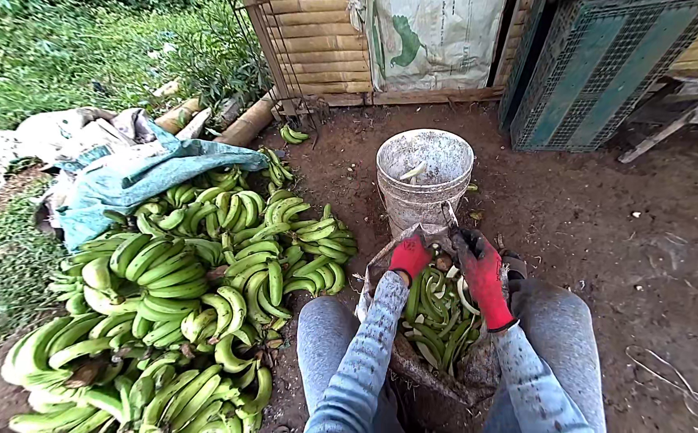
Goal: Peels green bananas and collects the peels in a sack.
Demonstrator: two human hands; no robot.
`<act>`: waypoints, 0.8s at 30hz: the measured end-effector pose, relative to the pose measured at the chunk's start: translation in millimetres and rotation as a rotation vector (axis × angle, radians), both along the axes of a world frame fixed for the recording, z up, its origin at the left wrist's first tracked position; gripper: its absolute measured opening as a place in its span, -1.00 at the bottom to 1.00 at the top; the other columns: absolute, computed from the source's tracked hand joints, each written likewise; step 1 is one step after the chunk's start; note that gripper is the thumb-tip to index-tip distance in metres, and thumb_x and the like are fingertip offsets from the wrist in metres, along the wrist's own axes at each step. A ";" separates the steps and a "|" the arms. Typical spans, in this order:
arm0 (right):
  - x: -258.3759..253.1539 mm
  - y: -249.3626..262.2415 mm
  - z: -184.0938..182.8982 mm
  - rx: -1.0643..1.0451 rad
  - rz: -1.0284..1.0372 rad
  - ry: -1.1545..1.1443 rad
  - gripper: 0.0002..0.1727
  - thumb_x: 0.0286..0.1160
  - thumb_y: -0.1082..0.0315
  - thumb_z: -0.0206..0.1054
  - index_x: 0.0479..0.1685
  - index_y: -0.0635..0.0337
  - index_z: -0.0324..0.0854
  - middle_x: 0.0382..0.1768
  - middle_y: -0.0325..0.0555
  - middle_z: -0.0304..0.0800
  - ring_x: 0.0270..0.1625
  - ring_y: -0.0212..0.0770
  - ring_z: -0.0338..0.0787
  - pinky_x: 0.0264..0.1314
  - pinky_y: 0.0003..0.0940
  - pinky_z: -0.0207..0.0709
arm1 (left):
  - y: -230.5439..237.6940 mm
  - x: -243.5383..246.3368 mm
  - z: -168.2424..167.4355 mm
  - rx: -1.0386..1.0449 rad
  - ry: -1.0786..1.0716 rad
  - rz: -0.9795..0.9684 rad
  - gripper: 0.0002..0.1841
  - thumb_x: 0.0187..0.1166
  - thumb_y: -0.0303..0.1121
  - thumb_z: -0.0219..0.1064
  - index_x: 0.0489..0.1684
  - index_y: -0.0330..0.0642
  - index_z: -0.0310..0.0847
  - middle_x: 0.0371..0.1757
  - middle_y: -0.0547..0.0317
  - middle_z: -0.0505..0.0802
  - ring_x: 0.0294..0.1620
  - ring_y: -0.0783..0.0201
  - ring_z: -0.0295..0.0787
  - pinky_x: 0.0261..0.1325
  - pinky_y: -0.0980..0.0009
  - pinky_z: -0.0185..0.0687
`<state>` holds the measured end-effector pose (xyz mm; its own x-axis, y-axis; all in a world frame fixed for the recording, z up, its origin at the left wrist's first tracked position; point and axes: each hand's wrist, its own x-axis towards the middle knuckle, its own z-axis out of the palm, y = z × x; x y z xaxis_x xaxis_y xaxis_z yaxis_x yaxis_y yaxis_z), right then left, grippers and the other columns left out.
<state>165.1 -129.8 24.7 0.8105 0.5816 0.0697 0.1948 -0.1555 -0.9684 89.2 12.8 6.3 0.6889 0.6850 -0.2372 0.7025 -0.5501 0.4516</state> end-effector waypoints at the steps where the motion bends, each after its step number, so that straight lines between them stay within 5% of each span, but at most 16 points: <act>1: -1.0 -0.1 -1.8 0.003 0.012 0.009 -0.65 0.71 0.24 0.29 0.32 0.22 0.66 -0.11 0.00 0.84 -0.18 -0.23 0.82 -0.01 -0.21 0.71 | -14.0 -6.1 -36.0 -0.090 0.224 -0.009 -0.28 0.59 -0.03 0.36 0.62 -0.36 0.35 0.47 -0.38 0.64 0.49 -0.29 0.59 0.47 -0.26 0.48; 4: -1.8 -0.9 -5.0 -0.032 0.033 0.021 -0.65 0.70 0.19 0.31 0.35 0.11 0.65 -0.21 -0.10 0.85 -0.32 -0.29 0.79 -0.16 -0.27 0.71 | -32.4 -33.2 -110.1 -0.185 0.349 0.084 -0.13 0.55 -0.19 0.39 0.81 -0.40 0.01 0.67 -0.49 0.36 0.52 -0.34 0.55 0.48 -0.19 0.53; 6: 3.5 -4.9 -1.2 -0.102 0.039 0.009 -0.64 0.71 0.15 0.32 0.35 0.09 0.66 -0.20 -0.08 0.85 -0.29 -0.25 0.79 -0.10 -0.22 0.70 | -23.4 -43.8 -111.7 -0.266 0.146 0.191 -0.27 0.62 -0.22 0.30 0.76 -0.32 0.14 0.63 -0.40 0.46 0.56 -0.26 0.53 0.56 -0.15 0.46; 8: 5.9 -8.7 1.8 -0.190 0.082 -0.013 -0.64 0.71 0.11 0.32 0.32 0.09 0.68 -0.08 -0.04 0.86 -0.12 -0.18 0.82 0.09 -0.10 0.67 | -13.0 -51.3 -94.6 -0.402 -0.248 0.381 -0.56 0.82 -0.31 0.11 0.51 -0.44 0.45 0.43 -0.39 0.65 0.47 -0.13 0.58 0.56 -0.01 0.40; 10: 5.4 -8.4 2.0 -0.237 0.166 -0.056 -0.63 0.67 0.07 0.35 0.26 0.09 0.72 -0.04 -0.04 0.88 -0.03 -0.17 0.84 0.19 -0.07 0.66 | -7.3 -55.4 -58.1 -0.433 -0.604 0.445 -0.60 0.88 -0.38 -0.09 0.35 -0.54 0.52 0.23 -0.36 0.71 0.23 0.02 0.64 0.39 0.14 0.50; 12: -0.3 -9.4 -0.6 -0.224 0.306 -0.100 -0.59 0.61 0.02 0.38 0.21 0.10 0.76 -0.01 -0.08 0.89 0.04 -0.23 0.85 0.27 -0.13 0.66 | 3.6 -58.2 -33.0 -0.486 -0.821 0.405 -0.57 0.88 -0.33 -0.17 0.40 -0.42 0.50 0.11 -0.14 0.74 0.03 0.25 0.66 0.19 0.30 0.61; 14: -11.7 -10.9 -3.0 -0.180 0.475 -0.143 -0.61 0.57 0.02 0.40 0.19 0.04 0.79 0.03 -0.18 0.90 0.08 -0.35 0.85 0.30 -0.29 0.68 | 10.4 -63.2 -10.5 -0.592 -0.960 0.390 -0.56 0.91 -0.17 -0.16 0.39 -0.24 0.53 -0.04 0.05 0.78 -0.14 0.34 0.69 0.00 0.35 0.67; 16: -21.4 -9.4 -3.8 -0.199 0.595 -0.218 -0.61 0.60 0.05 0.35 0.26 0.02 0.77 0.15 -0.12 0.85 0.21 -0.27 0.80 0.42 -0.22 0.60 | 12.2 -68.5 7.3 -0.741 -1.080 0.364 -0.57 0.90 -0.09 -0.16 0.36 -0.08 0.55 -0.28 0.16 0.81 -0.41 0.36 0.73 -0.31 0.42 0.71; 20: -18.8 6.9 -4.6 -0.317 0.434 -0.434 -0.58 0.61 0.29 0.27 0.41 0.11 0.70 0.32 0.28 0.72 0.38 0.23 0.72 0.51 0.19 0.48 | -18.1 -87.0 8.8 -0.859 -1.081 0.322 -0.55 0.91 -0.20 -0.25 0.36 -0.21 0.51 -0.26 0.09 0.81 -0.38 0.32 0.76 -0.30 0.39 0.75; 23: 5.1 23.8 -7.9 -0.355 0.152 -0.403 -0.57 0.65 0.30 0.31 0.49 0.11 0.62 0.32 0.38 0.67 0.30 0.39 0.72 0.32 0.38 0.53 | -37.6 -103.0 -4.9 -0.723 -0.916 0.270 -0.54 0.92 -0.21 -0.13 0.56 -0.30 0.43 0.20 0.00 0.78 0.08 0.36 0.75 0.21 0.40 0.70; 24: 8.7 24.1 -5.2 -0.333 0.112 -0.374 -0.57 0.67 0.26 0.34 0.48 0.11 0.60 0.28 0.35 0.68 0.27 0.37 0.73 0.29 0.37 0.55 | -37.0 -101.1 -3.9 -0.678 -0.902 0.277 -0.55 0.90 -0.20 -0.07 0.53 -0.29 0.45 0.13 0.01 0.79 -0.01 0.36 0.76 0.12 0.39 0.72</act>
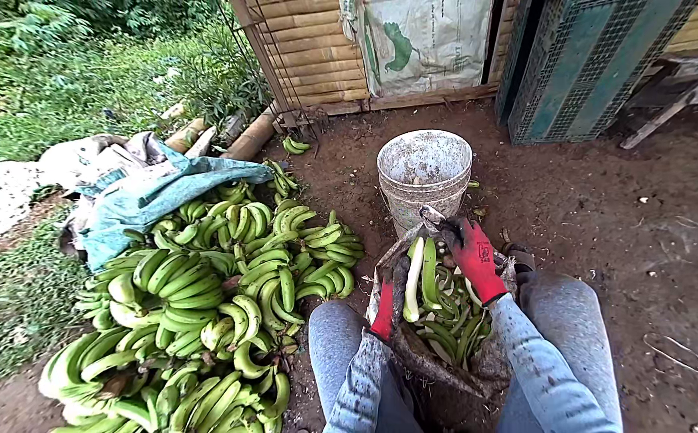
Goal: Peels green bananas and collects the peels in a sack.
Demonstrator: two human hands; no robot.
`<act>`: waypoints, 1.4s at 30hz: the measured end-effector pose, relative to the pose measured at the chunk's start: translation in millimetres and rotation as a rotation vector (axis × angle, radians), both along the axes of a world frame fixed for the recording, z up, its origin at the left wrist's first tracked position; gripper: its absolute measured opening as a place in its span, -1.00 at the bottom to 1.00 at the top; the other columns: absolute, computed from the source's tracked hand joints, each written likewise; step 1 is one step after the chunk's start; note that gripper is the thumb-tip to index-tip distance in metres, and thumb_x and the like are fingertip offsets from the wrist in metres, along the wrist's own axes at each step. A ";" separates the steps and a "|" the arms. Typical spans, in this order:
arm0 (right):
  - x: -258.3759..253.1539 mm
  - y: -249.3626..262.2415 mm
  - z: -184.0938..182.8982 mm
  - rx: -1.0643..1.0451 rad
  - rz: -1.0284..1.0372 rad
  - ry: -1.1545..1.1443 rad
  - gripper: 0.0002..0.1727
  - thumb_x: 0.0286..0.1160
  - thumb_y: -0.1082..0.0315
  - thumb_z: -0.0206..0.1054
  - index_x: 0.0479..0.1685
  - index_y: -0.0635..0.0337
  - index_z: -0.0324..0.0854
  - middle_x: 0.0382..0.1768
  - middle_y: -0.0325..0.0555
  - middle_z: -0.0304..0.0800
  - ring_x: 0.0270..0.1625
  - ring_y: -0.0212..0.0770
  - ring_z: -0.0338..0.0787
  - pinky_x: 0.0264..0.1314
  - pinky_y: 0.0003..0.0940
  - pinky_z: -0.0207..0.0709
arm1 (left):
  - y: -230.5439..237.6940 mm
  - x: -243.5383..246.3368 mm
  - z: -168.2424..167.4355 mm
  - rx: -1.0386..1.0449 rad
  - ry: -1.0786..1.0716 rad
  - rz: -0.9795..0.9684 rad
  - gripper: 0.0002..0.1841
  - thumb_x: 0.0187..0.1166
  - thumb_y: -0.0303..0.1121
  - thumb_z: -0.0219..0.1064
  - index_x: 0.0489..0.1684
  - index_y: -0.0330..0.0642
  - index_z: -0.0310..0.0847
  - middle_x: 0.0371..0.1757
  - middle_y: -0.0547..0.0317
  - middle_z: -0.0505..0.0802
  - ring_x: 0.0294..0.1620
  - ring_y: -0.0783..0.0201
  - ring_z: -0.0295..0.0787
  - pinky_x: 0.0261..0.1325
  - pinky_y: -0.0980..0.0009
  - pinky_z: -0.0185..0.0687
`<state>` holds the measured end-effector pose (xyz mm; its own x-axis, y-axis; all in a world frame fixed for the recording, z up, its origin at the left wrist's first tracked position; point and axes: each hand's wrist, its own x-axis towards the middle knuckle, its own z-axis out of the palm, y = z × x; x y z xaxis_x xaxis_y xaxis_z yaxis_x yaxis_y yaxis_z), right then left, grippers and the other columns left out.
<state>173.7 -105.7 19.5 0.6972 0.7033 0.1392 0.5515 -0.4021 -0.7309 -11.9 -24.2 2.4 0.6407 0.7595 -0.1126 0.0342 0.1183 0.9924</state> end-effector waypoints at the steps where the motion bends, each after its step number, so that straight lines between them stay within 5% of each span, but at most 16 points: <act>1: -2.4 -2.4 3.2 0.033 0.005 0.019 -0.58 0.66 0.24 0.35 0.45 0.12 0.61 0.25 0.32 0.70 0.25 0.32 0.75 0.27 0.35 0.57 | 6.7 4.0 -1.7 0.005 -0.016 0.043 -0.57 0.87 -0.18 -0.01 0.45 -0.29 0.51 -0.07 0.00 0.82 -0.24 0.30 0.78 -0.14 0.34 0.78; 3: -22.0 -14.3 3.4 0.087 0.105 0.055 -0.58 0.61 0.23 0.35 0.41 0.11 0.65 0.22 0.20 0.75 0.23 0.16 0.79 0.31 0.22 0.62 | 22.3 9.2 0.3 0.008 -0.044 0.136 -0.58 0.87 -0.18 -0.04 0.39 -0.31 0.52 -0.19 0.00 0.82 -0.32 0.27 0.78 -0.22 0.32 0.79; 5: -49.2 -30.0 -0.2 0.076 0.267 0.078 -0.55 0.61 0.12 0.33 0.39 0.11 0.69 0.24 0.10 0.79 0.27 0.02 0.80 0.41 0.04 0.61 | 33.5 11.5 7.1 0.019 -0.046 0.225 -0.53 0.92 -0.17 -0.13 0.45 -0.34 0.49 0.01 -0.04 0.79 -0.07 0.29 0.74 0.09 0.32 0.70; 8: -69.0 -33.8 -3.8 -0.058 0.408 -0.005 -0.54 0.58 0.22 0.28 0.45 0.10 0.67 0.33 0.24 0.71 0.38 0.18 0.72 0.48 0.14 0.52 | 33.7 12.2 3.5 -0.096 -0.176 0.246 -0.50 0.93 -0.10 -0.22 0.31 -0.31 0.51 -0.16 0.05 0.79 -0.22 0.30 0.77 -0.09 0.34 0.75; 10: -53.6 -21.6 -2.2 -0.123 0.323 -0.080 -0.53 0.57 0.32 0.26 0.47 0.13 0.65 0.37 0.38 0.65 0.46 0.36 0.62 0.54 0.29 0.40 | 25.9 4.2 -2.2 -0.094 -0.135 0.108 -0.55 0.93 -0.18 -0.22 0.28 -0.31 0.51 -0.17 0.06 0.80 -0.21 0.33 0.78 -0.09 0.38 0.76; 14: -13.1 0.6 -9.3 -0.125 0.129 -0.112 -0.57 0.63 0.31 0.27 0.46 0.09 0.65 0.37 0.37 0.65 0.45 0.38 0.62 0.49 0.32 0.42 | 22.9 -7.8 -3.8 0.139 0.143 -0.079 -0.58 0.88 -0.29 -0.02 0.50 -0.39 0.47 0.31 -0.08 0.75 0.26 0.37 0.70 0.41 0.41 0.58; 17: -24.8 -6.2 -8.4 -0.052 0.115 0.019 -0.54 0.62 0.36 0.24 0.49 0.23 0.60 0.38 0.39 0.64 0.44 0.33 0.66 0.54 0.23 0.45 | 22.9 4.7 7.5 0.131 0.054 -0.056 -0.55 0.87 -0.26 -0.02 0.56 -0.36 0.43 0.32 -0.08 0.75 0.25 0.34 0.72 0.39 0.37 0.62; 21: -17.7 -11.2 -16.0 0.124 0.234 0.115 -0.58 0.62 0.34 0.24 0.42 0.26 0.63 0.29 0.28 0.72 0.36 0.14 0.73 0.52 0.08 0.53 | 21.6 9.7 13.1 0.175 -0.001 -0.231 -0.58 0.68 -0.28 0.30 0.38 -0.40 0.53 0.06 0.03 0.85 0.01 0.35 0.82 0.20 0.36 0.76; 25: 5.4 -13.7 -15.5 0.002 0.069 0.074 -0.60 0.67 0.32 0.25 0.44 0.14 0.64 0.29 0.33 0.71 0.33 0.27 0.74 0.44 0.25 0.53 | 17.6 -4.0 16.1 0.336 0.188 -0.318 -0.44 0.71 -0.19 0.28 0.61 -0.34 0.41 0.34 -0.05 0.77 0.25 0.37 0.74 0.41 0.36 0.62; 27: 5.3 -11.8 -10.2 -0.028 0.030 0.087 -0.58 0.67 0.30 0.27 0.47 0.14 0.61 0.30 0.33 0.69 0.34 0.28 0.72 0.44 0.25 0.52 | 18.2 -2.6 13.3 0.229 0.105 -0.136 -0.50 0.80 -0.26 0.11 0.60 -0.41 0.35 0.17 -0.08 0.79 0.04 0.29 0.80 0.21 0.30 0.74; 29: -19.0 -15.3 -9.7 0.022 0.105 0.078 -0.58 0.65 0.26 0.29 0.43 0.17 0.64 0.27 0.26 0.74 0.33 0.18 0.75 0.46 0.14 0.55 | 25.1 6.3 2.3 0.037 -0.094 0.169 -0.59 0.89 -0.28 -0.16 0.41 -0.41 0.39 -0.23 -0.01 0.80 -0.32 0.26 0.80 -0.18 0.30 0.82; 32: -61.6 -22.2 -14.0 0.105 0.285 0.082 -0.56 0.54 0.16 0.37 0.35 0.13 0.73 0.24 0.14 0.78 0.30 0.03 0.77 0.46 -0.02 0.58 | 38.4 16.5 2.4 -0.080 -0.198 0.509 -0.50 0.94 -0.14 -0.27 0.28 -0.33 0.50 -0.15 0.01 0.74 -0.20 0.28 0.71 -0.05 0.30 0.70; 34: -77.7 -22.8 -16.8 0.062 0.364 0.022 -0.53 0.51 0.08 0.39 0.35 0.05 0.75 0.27 0.16 0.76 0.34 0.09 0.74 0.46 0.04 0.56 | 39.9 18.6 0.7 -0.120 -0.204 0.636 -0.47 0.94 -0.11 -0.27 0.32 -0.38 0.49 -0.05 -0.10 0.73 -0.12 0.21 0.70 0.01 0.23 0.69; 39: -72.9 -9.0 -0.5 -0.142 0.316 0.010 -0.55 0.64 0.21 0.24 0.46 0.09 0.66 0.35 0.25 0.70 0.38 0.21 0.71 0.47 0.12 0.52 | 26.0 21.7 4.1 -0.185 -0.410 0.568 -0.55 0.93 -0.13 -0.34 0.09 -0.20 0.45 -0.32 0.19 0.68 -0.34 0.37 0.68 -0.20 0.38 0.70; 42: -63.5 -9.2 -7.4 -0.146 0.314 0.004 -0.54 0.61 0.17 0.27 0.45 0.07 0.67 0.34 0.23 0.70 0.37 0.19 0.72 0.47 0.09 0.54 | 25.8 16.0 -2.9 -0.124 -0.243 0.434 -0.50 0.94 -0.13 -0.33 0.31 -0.29 0.46 -0.21 0.09 0.74 -0.27 0.34 0.71 -0.14 0.35 0.71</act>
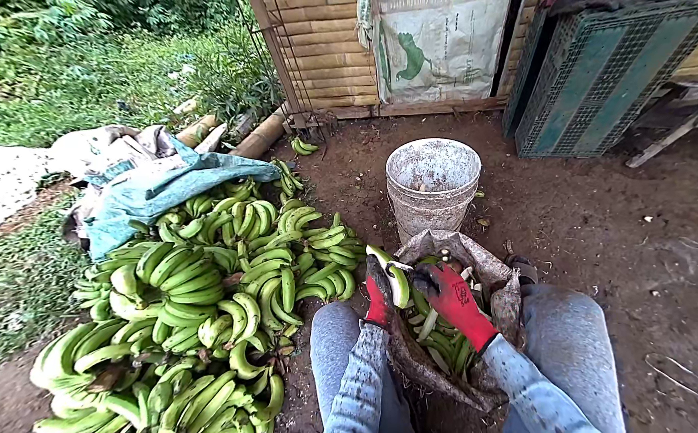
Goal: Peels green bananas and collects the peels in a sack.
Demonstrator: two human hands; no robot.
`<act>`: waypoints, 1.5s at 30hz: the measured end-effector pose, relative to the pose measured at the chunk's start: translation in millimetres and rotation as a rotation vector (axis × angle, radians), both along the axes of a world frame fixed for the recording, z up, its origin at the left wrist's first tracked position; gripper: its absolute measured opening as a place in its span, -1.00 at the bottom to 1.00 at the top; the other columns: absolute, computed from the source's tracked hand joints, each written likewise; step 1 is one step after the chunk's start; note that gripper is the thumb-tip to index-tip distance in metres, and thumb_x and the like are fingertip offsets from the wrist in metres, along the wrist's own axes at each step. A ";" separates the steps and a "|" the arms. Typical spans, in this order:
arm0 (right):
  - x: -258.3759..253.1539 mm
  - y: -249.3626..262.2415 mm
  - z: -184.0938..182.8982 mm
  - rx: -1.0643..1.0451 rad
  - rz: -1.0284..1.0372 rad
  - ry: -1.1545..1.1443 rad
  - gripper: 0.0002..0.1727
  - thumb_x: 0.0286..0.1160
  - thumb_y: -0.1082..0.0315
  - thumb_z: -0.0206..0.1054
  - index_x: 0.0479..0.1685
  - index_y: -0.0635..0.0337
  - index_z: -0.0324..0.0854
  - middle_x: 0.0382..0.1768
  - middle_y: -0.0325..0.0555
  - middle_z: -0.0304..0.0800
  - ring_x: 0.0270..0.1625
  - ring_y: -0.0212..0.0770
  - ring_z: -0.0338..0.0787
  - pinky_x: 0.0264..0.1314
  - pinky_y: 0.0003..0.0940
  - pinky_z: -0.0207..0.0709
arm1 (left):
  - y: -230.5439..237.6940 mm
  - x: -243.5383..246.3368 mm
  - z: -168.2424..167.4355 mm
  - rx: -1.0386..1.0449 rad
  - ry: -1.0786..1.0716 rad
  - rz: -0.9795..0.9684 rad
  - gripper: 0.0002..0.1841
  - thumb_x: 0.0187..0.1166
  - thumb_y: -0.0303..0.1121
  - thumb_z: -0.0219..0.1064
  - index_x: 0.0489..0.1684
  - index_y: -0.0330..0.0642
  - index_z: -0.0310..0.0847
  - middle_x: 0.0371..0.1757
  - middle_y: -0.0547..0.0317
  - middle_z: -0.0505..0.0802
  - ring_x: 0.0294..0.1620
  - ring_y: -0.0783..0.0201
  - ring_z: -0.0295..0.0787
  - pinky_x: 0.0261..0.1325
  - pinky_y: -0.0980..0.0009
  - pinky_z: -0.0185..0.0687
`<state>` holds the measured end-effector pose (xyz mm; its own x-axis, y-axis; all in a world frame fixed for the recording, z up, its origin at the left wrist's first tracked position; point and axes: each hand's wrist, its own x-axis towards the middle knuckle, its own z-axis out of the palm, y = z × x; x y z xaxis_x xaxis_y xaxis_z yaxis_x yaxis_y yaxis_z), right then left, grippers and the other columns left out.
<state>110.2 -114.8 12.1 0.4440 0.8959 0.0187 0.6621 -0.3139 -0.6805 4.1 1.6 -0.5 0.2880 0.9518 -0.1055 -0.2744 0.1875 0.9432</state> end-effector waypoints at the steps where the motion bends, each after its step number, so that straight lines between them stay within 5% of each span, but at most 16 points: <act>1: 2.1 -2.4 -1.9 -0.003 0.005 -0.020 -0.53 0.59 0.18 0.29 0.45 0.05 0.67 0.35 0.26 0.68 0.38 0.23 0.70 0.46 0.14 0.52 | 2.8 -3.4 -4.3 0.012 0.083 -0.056 -0.47 0.94 -0.11 -0.32 0.40 -0.32 0.45 -0.13 0.03 0.76 -0.21 0.31 0.72 -0.07 0.32 0.72; 6: 24.3 10.2 -13.9 -0.020 -0.128 -0.009 -0.54 0.65 0.30 0.21 0.50 0.17 0.62 0.41 0.36 0.63 0.47 0.31 0.64 0.56 0.22 0.42 | -13.6 -4.4 7.5 0.284 0.577 -0.292 -0.58 0.90 -0.35 -0.10 0.45 -0.48 0.48 0.27 -0.23 0.74 0.28 0.20 0.68 0.44 0.32 0.53; 9: 51.4 15.5 -13.8 -0.072 -0.300 0.089 -0.57 0.77 0.23 0.13 0.47 0.20 0.60 0.30 0.31 0.73 0.39 0.24 0.72 0.51 0.18 0.48 | -23.7 -3.8 5.9 0.488 0.770 -0.446 -0.50 0.85 -0.23 0.02 0.58 -0.44 0.44 0.49 -0.30 0.67 0.59 0.02 0.55 0.72 0.14 0.29; 11: 54.1 8.7 -12.4 0.046 -0.289 0.128 -0.58 0.74 0.20 0.20 0.44 0.17 0.64 0.24 0.25 0.78 0.33 0.17 0.76 0.49 0.13 0.51 | -15.9 0.2 2.4 0.276 0.465 -0.353 -0.56 0.87 -0.22 0.01 0.45 -0.36 0.55 0.15 -0.08 0.83 0.17 0.28 0.78 0.33 0.38 0.64; 12: 49.6 2.2 -11.5 0.129 -0.204 0.134 -0.59 0.68 0.18 0.27 0.39 0.15 0.69 0.23 0.20 0.79 0.31 0.11 0.77 0.48 0.09 0.54 | -9.3 3.6 1.1 0.094 0.236 -0.298 -0.62 0.90 -0.21 -0.08 0.18 -0.32 0.58 -0.28 0.04 0.80 -0.33 0.34 0.78 -0.23 0.44 0.76; 13: 43.7 -5.5 -10.4 0.193 -0.079 0.128 -0.59 0.61 0.15 0.33 0.35 0.09 0.74 0.23 0.12 0.79 0.29 0.03 0.78 0.47 0.02 0.58 | -2.4 4.1 2.9 -0.081 -0.009 -0.279 -0.58 0.92 -0.18 -0.19 0.01 -0.26 0.56 -0.48 0.10 0.73 -0.56 0.33 0.71 -0.51 0.43 0.71; 16: 33.0 -22.4 -3.9 0.267 0.280 0.050 -0.59 0.48 0.04 0.47 0.24 -0.04 0.83 0.21 0.04 0.82 0.34 -0.04 0.74 0.52 -0.02 0.52 | 11.9 -3.6 3.0 -0.410 -0.487 -0.326 -0.40 0.86 0.03 -0.39 -0.17 -0.18 0.54 -0.61 0.17 0.68 -0.67 0.30 0.67 -0.59 0.43 0.67; 21: 24.8 -17.1 -5.0 0.222 0.291 -0.182 -0.61 0.54 0.07 0.38 0.29 -0.09 0.81 0.24 0.18 0.80 0.39 0.25 0.70 0.57 0.23 0.37 | 7.4 -2.3 7.2 -0.323 -0.350 -0.257 -0.44 0.90 -0.04 -0.37 -0.22 -0.18 0.51 -0.65 0.21 0.62 -0.73 0.36 0.57 -0.64 0.50 0.58; 26: 12.6 1.8 5.3 0.032 0.089 -0.053 -0.55 0.63 0.19 0.25 0.44 0.07 0.69 0.34 0.27 0.71 0.43 0.25 0.68 0.55 0.19 0.43 | -11.3 -3.3 -1.4 0.099 0.029 -0.207 -0.64 0.90 -0.32 -0.14 0.35 -0.33 0.47 -0.17 0.11 0.76 -0.26 0.40 0.71 -0.14 0.44 0.72; 30: 20.1 15.0 -8.6 -0.109 -0.105 0.041 -0.52 0.71 0.22 0.16 0.54 0.16 0.57 0.44 0.31 0.62 0.45 0.24 0.67 0.54 0.13 0.47 | -10.6 -2.6 -22.9 0.261 0.319 -0.250 -0.61 0.90 -0.29 -0.07 0.38 -0.37 0.53 0.02 -0.03 0.79 -0.09 0.33 0.74 0.06 0.38 0.72; 33: 41.7 19.6 -22.3 -0.174 -0.303 0.093 -0.53 0.78 0.18 0.11 0.53 0.21 0.55 0.41 0.30 0.66 0.46 0.21 0.68 0.56 0.11 0.46 | -11.8 -7.2 -51.4 0.264 0.430 -0.271 -0.55 0.88 -0.28 -0.02 0.57 -0.40 0.43 0.38 -0.18 0.73 0.35 0.22 0.69 0.50 0.31 0.56; 34: 46.3 17.6 -22.7 -0.136 -0.337 0.118 -0.54 0.78 0.17 0.12 0.49 0.21 0.58 0.36 0.29 0.69 0.43 0.20 0.70 0.54 0.11 0.48 | -11.2 -6.2 -48.2 0.184 0.372 -0.258 -0.57 0.89 -0.29 -0.04 0.54 -0.38 0.46 0.32 -0.13 0.75 0.28 0.26 0.71 0.41 0.34 0.59; 37: 50.9 -1.5 -10.5 0.096 -0.134 0.227 -0.60 0.65 0.14 0.32 0.32 0.15 0.73 0.17 0.10 0.82 0.24 -0.02 0.80 0.43 -0.02 0.59 | -4.4 3.7 -23.4 -0.202 -0.038 -0.278 -0.58 0.91 -0.16 -0.20 0.05 -0.21 0.58 -0.43 0.11 0.75 -0.57 0.34 0.68 -0.54 0.43 0.67; 39: 52.6 -15.5 3.3 0.100 0.198 0.325 -0.63 0.53 0.12 0.47 0.23 0.04 0.81 0.17 -0.09 0.85 0.23 -0.27 0.80 0.44 -0.26 0.62 | 2.8 1.4 -12.8 -0.319 -0.296 -0.394 -0.53 0.90 -0.19 -0.27 -0.02 -0.22 0.61 -0.50 0.13 0.76 -0.60 0.34 0.69 -0.55 0.44 0.67; 41: 49.5 -20.9 10.2 0.019 0.405 0.305 -0.62 0.47 0.10 0.53 0.21 0.00 0.83 0.18 -0.09 0.83 0.28 -0.26 0.76 0.50 -0.22 0.54 | 4.0 1.8 -7.4 -0.411 -0.449 -0.496 -0.46 0.87 -0.12 -0.34 0.00 -0.24 0.60 -0.57 0.15 0.70 -0.69 0.36 0.62 -0.63 0.51 0.59; 45: 42.6 -10.6 1.2 -0.001 0.079 0.124 -0.58 0.60 0.13 0.34 0.39 0.00 0.73 0.31 0.12 0.75 0.38 0.05 0.73 0.54 0.07 0.49 | -13.4 0.7 -3.8 -0.240 -0.253 -0.449 -0.53 0.90 -0.19 -0.24 0.10 -0.26 0.61 -0.43 0.06 0.76 -0.56 0.31 0.69 -0.53 0.42 0.67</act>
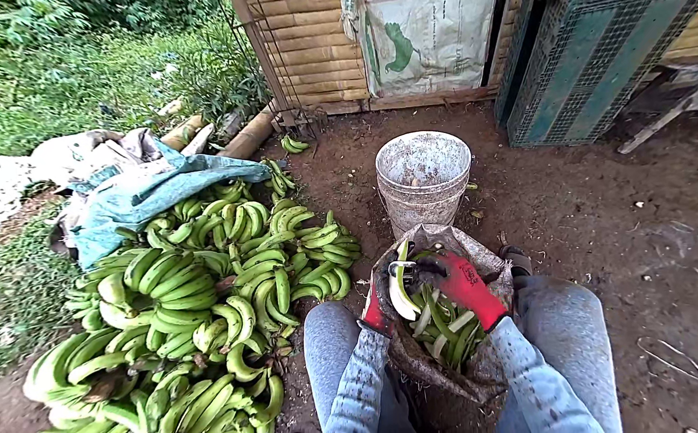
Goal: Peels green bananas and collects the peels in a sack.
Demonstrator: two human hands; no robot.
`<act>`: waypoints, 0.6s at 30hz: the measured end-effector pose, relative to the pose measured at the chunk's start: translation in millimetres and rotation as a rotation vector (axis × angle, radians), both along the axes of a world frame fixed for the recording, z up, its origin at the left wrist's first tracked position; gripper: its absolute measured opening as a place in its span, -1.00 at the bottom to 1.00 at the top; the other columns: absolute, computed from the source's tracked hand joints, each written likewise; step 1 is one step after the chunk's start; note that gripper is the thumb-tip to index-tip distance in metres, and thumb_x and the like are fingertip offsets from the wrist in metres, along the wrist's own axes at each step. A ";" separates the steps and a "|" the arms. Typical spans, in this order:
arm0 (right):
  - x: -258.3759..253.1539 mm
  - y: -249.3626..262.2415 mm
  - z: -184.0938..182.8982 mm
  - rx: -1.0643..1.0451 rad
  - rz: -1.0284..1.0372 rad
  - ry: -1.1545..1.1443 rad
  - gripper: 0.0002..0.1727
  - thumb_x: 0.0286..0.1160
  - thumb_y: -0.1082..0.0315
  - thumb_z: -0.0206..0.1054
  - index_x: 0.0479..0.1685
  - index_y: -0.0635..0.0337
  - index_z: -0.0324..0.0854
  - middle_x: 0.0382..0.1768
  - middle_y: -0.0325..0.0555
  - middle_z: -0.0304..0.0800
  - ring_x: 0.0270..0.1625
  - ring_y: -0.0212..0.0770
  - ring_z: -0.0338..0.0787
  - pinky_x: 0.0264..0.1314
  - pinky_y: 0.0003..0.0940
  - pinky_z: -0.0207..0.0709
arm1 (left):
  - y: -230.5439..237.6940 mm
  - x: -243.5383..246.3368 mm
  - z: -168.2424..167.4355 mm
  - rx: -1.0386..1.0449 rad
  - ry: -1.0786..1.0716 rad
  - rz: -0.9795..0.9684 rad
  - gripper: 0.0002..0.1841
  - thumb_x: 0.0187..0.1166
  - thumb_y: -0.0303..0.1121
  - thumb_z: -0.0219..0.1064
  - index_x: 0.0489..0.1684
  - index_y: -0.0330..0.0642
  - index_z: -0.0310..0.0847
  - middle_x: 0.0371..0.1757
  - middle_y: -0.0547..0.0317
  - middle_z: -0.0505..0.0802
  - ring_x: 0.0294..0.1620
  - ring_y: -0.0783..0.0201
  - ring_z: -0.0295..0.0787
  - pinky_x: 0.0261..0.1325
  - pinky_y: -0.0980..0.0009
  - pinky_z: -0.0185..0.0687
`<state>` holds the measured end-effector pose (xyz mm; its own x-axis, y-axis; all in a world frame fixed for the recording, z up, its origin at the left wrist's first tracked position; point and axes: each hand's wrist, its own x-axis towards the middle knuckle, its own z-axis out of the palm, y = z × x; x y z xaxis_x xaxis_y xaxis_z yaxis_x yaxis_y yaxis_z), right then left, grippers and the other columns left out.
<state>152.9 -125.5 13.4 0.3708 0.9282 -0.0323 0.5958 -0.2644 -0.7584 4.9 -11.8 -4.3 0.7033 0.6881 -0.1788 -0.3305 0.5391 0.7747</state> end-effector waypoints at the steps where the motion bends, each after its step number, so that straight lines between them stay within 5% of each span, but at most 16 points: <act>1: 0.2 5.7 -2.1 -0.007 -0.142 -0.030 -0.58 0.63 0.20 0.30 0.41 0.11 0.69 0.32 0.24 0.72 0.37 0.17 0.73 0.52 0.15 0.49 | -3.3 -2.0 -0.4 0.092 0.070 0.003 -0.55 0.90 -0.21 -0.24 0.11 -0.28 0.59 -0.38 0.05 0.77 -0.51 0.31 0.70 -0.47 0.42 0.69; 4: 7.9 13.6 -1.1 -0.043 -0.437 -0.017 -0.55 0.71 0.23 0.25 0.49 0.20 0.60 0.35 0.31 0.69 0.37 0.24 0.73 0.51 0.15 0.49 | -5.7 -5.3 17.7 0.559 0.409 0.019 -0.64 0.84 -0.34 0.03 0.38 -0.36 0.58 0.15 0.00 0.82 0.09 0.40 0.76 0.25 0.43 0.67; 8: 10.4 7.1 9.4 0.060 -0.462 0.055 -0.57 0.68 0.20 0.32 0.45 0.16 0.63 0.28 0.28 0.74 0.29 0.23 0.77 0.42 0.21 0.54 | 29.8 37.0 86.1 1.030 0.412 0.320 -0.52 0.76 -0.22 0.14 0.64 -0.08 0.45 0.39 -0.03 0.70 0.04 0.33 0.70 0.04 0.37 0.65; 10: 6.9 5.4 5.3 0.133 -0.456 0.107 -0.60 0.66 0.20 0.35 0.38 0.15 0.67 0.20 0.21 0.79 0.23 0.16 0.80 0.38 0.17 0.57 | 65.5 76.8 129.0 1.299 0.317 0.406 -0.45 0.66 -0.28 0.26 0.67 -0.16 0.43 0.58 -0.09 0.61 0.50 0.18 0.56 0.55 0.25 0.43; 12: 7.5 3.8 3.7 0.200 -0.460 0.150 -0.61 0.66 0.18 0.35 0.35 0.15 0.70 0.15 0.15 0.82 0.20 0.07 0.82 0.36 0.10 0.60 | 89.9 111.1 145.7 1.458 0.427 0.413 -0.26 0.55 -0.19 0.41 0.79 -0.08 0.26 0.70 -0.17 0.46 0.69 -0.09 0.36 0.66 -0.07 0.25; 14: 12.0 -1.4 9.7 0.236 -0.474 0.161 -0.62 0.67 0.19 0.35 0.35 0.16 0.70 0.13 0.14 0.82 0.19 0.05 0.82 0.36 0.08 0.60 | 84.2 121.9 122.1 1.400 0.568 0.295 -0.21 0.57 -0.18 0.42 0.83 -0.10 0.16 0.68 -0.23 0.45 0.64 -0.14 0.42 0.60 -0.10 0.38; 16: 13.8 -8.6 16.7 0.250 -0.495 0.181 -0.61 0.67 0.21 0.34 0.37 0.17 0.69 0.16 0.14 0.82 0.22 0.04 0.81 0.39 0.05 0.60 | 56.3 105.1 58.0 1.282 0.878 0.068 -0.44 0.69 -0.21 0.31 0.62 -0.27 0.35 0.35 -0.29 0.72 0.33 -0.17 0.70 0.36 -0.12 0.62; 18: 14.5 -12.1 17.3 0.269 -0.515 0.198 -0.61 0.67 0.18 0.35 0.37 0.14 0.69 0.15 0.08 0.83 0.18 -0.04 0.83 0.35 -0.02 0.62 | 35.7 88.9 -15.7 1.082 1.359 -0.364 -0.45 0.69 -0.12 0.26 0.46 -0.41 0.49 0.38 -0.37 0.71 0.45 -0.25 0.64 0.47 -0.22 0.50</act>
